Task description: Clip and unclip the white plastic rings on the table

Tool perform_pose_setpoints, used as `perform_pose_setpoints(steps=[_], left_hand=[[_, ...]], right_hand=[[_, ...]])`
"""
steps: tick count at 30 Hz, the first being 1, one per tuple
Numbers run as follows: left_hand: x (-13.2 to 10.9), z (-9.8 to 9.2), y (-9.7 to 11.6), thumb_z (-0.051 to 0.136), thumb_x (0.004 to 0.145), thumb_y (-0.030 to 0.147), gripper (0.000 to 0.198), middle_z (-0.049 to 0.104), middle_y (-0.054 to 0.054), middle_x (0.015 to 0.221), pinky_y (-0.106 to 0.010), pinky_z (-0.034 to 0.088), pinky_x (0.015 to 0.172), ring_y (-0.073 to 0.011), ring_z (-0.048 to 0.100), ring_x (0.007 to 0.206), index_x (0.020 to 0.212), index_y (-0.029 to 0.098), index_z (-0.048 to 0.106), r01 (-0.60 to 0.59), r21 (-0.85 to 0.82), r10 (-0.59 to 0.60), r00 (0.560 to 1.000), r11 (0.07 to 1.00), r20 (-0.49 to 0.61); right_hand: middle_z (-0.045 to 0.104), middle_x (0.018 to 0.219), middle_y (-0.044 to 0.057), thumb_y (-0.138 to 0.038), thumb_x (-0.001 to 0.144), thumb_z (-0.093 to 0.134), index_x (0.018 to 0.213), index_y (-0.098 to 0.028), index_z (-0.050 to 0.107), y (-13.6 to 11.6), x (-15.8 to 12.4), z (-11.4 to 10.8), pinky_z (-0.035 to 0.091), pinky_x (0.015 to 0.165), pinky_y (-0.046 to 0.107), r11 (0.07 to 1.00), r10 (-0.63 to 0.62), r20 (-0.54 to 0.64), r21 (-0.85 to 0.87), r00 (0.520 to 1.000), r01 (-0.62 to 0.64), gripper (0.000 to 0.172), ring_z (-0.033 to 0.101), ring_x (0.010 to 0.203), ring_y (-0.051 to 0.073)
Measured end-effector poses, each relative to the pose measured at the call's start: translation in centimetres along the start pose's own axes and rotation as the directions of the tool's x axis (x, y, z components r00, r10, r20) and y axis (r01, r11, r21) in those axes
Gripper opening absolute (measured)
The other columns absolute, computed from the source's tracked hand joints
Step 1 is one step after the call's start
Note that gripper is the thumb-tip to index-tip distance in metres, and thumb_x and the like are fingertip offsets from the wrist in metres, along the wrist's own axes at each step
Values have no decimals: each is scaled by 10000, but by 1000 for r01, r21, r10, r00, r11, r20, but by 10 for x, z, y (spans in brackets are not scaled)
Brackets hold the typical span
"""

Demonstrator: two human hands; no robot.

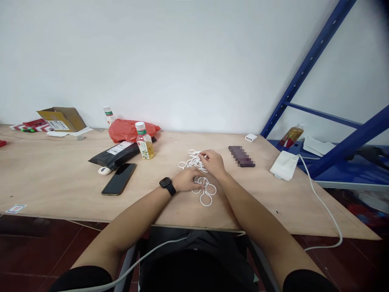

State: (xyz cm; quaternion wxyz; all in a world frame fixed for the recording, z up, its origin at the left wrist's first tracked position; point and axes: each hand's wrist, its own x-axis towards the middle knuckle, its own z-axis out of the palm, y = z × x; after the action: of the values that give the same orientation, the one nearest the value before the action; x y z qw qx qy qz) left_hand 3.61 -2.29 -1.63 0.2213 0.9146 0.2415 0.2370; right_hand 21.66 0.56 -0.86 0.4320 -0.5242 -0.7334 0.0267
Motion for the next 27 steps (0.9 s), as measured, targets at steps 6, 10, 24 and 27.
perform_pose_setpoints(steps=[6, 10, 24, 27], left_hand=[[-6, -9, -16, 693, 787, 491, 415, 688, -80, 996, -324, 455, 871, -218, 608, 941, 1089, 207, 705, 175, 123, -166, 983, 977, -79], [-8, -10, -17, 667, 798, 525, 435, 681, -85, 993, -323, 453, 857, -221, 605, 936, 1099, 214, 700, 183, 135, -173, 982, 974, -78], [-9, -6, -8, 566, 895, 413, 258, 695, -46, 840, -281, 448, 752, -170, 609, 786, 873, 194, 701, 230, 84, -219, 968, 970, -122], [-7, -6, -8, 553, 892, 328, 210, 698, -41, 807, -274, 445, 723, -166, 607, 759, 832, 193, 702, 244, 106, -231, 966, 964, -119]], right_hand=[[716, 898, 34, -294, 855, 613, 923, -211, 721, 9, 5, -8, 477, 689, 279, 997, -14, 90, 82, 996, 6, 152, 604, 684, 145], [717, 940, 36, -266, 855, 611, 948, -212, 714, 11, -7, -16, 471, 693, 268, 992, -71, 231, 115, 970, 45, 149, 620, 736, 145], [680, 943, 43, -129, 891, 538, 1079, -248, 704, 5, -23, -20, 445, 769, 276, 959, -270, 533, 74, 802, 274, 278, 609, 889, 175], [652, 897, 31, -186, 901, 569, 1054, -276, 716, 5, -25, -18, 425, 719, 254, 959, -262, 552, 54, 791, 280, 231, 591, 841, 163]])
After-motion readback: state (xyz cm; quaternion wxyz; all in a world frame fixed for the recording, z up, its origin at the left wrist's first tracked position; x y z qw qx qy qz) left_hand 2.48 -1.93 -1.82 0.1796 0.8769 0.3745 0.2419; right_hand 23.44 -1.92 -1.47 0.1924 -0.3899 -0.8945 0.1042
